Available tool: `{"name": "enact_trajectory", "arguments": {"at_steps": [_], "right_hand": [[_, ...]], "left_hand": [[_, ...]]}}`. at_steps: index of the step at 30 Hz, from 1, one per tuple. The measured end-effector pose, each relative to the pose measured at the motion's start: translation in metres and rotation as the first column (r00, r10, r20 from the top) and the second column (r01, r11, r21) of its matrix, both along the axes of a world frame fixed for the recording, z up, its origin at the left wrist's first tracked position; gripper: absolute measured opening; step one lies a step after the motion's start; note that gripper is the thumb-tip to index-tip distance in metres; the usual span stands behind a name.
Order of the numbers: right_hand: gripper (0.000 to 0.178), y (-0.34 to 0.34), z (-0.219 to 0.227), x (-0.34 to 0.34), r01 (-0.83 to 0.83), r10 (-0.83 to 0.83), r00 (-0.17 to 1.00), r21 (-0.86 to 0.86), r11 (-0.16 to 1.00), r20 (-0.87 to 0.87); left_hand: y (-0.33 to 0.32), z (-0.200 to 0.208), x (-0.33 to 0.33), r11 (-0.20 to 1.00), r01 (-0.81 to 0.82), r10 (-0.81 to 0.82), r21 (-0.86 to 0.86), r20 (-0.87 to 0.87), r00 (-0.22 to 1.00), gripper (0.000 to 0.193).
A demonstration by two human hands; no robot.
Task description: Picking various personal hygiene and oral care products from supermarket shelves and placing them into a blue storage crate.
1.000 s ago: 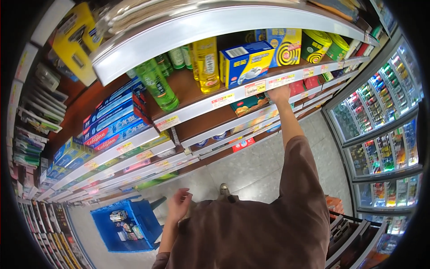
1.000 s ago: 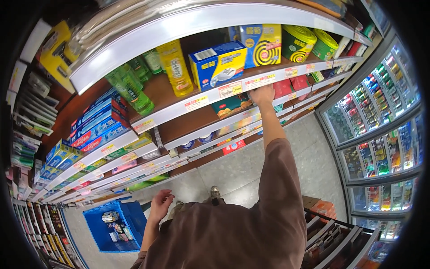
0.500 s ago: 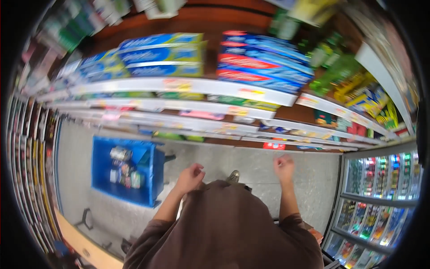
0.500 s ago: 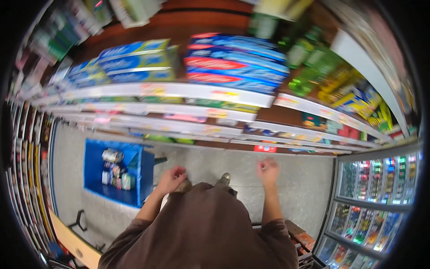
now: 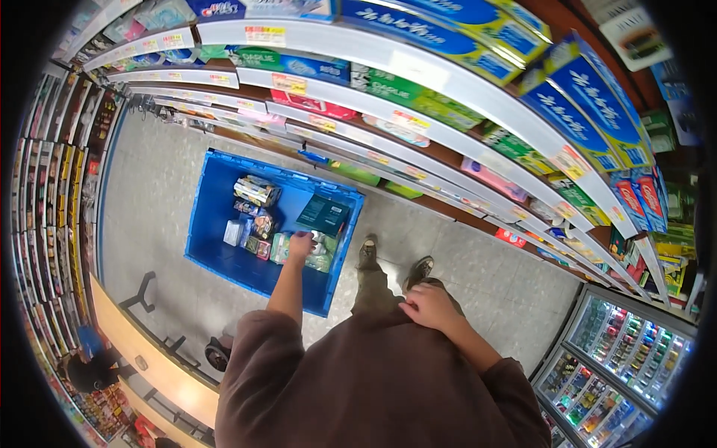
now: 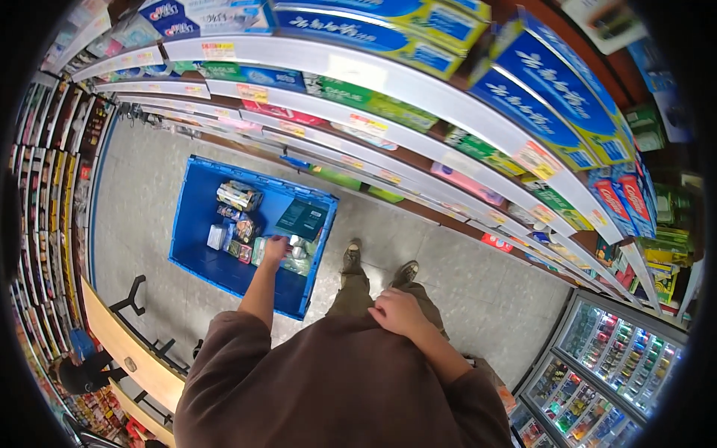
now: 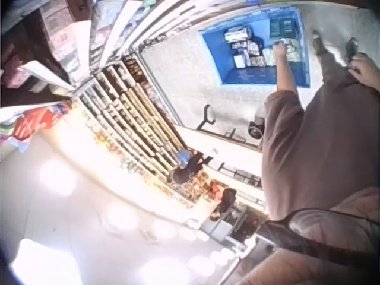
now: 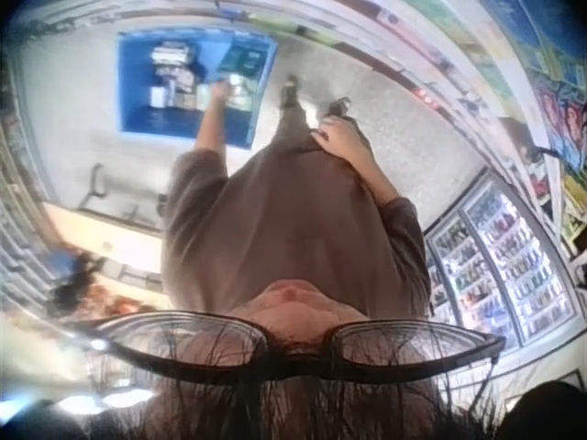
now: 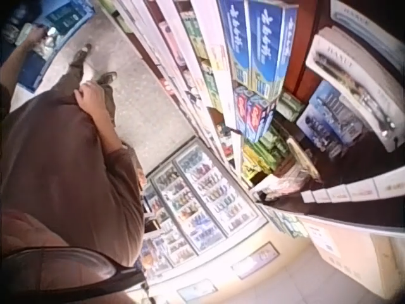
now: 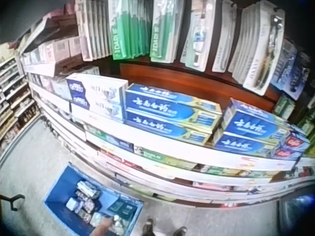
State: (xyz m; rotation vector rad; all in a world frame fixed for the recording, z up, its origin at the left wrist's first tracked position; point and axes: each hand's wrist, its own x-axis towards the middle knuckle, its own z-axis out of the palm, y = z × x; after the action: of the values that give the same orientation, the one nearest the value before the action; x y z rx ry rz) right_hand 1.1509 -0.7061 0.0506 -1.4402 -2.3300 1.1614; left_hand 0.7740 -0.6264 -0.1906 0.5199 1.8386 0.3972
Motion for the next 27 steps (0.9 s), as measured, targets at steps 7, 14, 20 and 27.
{"name": "enact_trajectory", "arguments": {"at_steps": [7,14,20,27], "right_hand": [[0.017,-0.018,-0.008,0.007,0.191,-0.177,0.963,-0.050,0.980,0.204],[0.014,-0.035,-0.010,0.005,0.268,-0.237,0.931,-0.078,0.960,0.277],[0.014,-0.036,-0.002,-0.002,0.245,-0.218,0.941,-0.077,0.967,0.258],[0.025,-0.003,0.006,-0.021,0.283,-0.290,0.955,0.102,0.954,0.064]], "left_hand": [[-0.011,-0.090,-0.011,0.899,-0.356,0.407,-0.255,0.188,0.894,0.036],[0.013,-0.128,0.039,0.897,-0.376,0.428,-0.231,0.244,0.870,0.031],[0.022,-0.124,0.034,0.892,-0.451,0.451,0.000,0.003,0.892,0.016],[0.033,0.054,0.011,0.784,-0.571,0.496,0.243,0.309,0.812,0.017]]}}
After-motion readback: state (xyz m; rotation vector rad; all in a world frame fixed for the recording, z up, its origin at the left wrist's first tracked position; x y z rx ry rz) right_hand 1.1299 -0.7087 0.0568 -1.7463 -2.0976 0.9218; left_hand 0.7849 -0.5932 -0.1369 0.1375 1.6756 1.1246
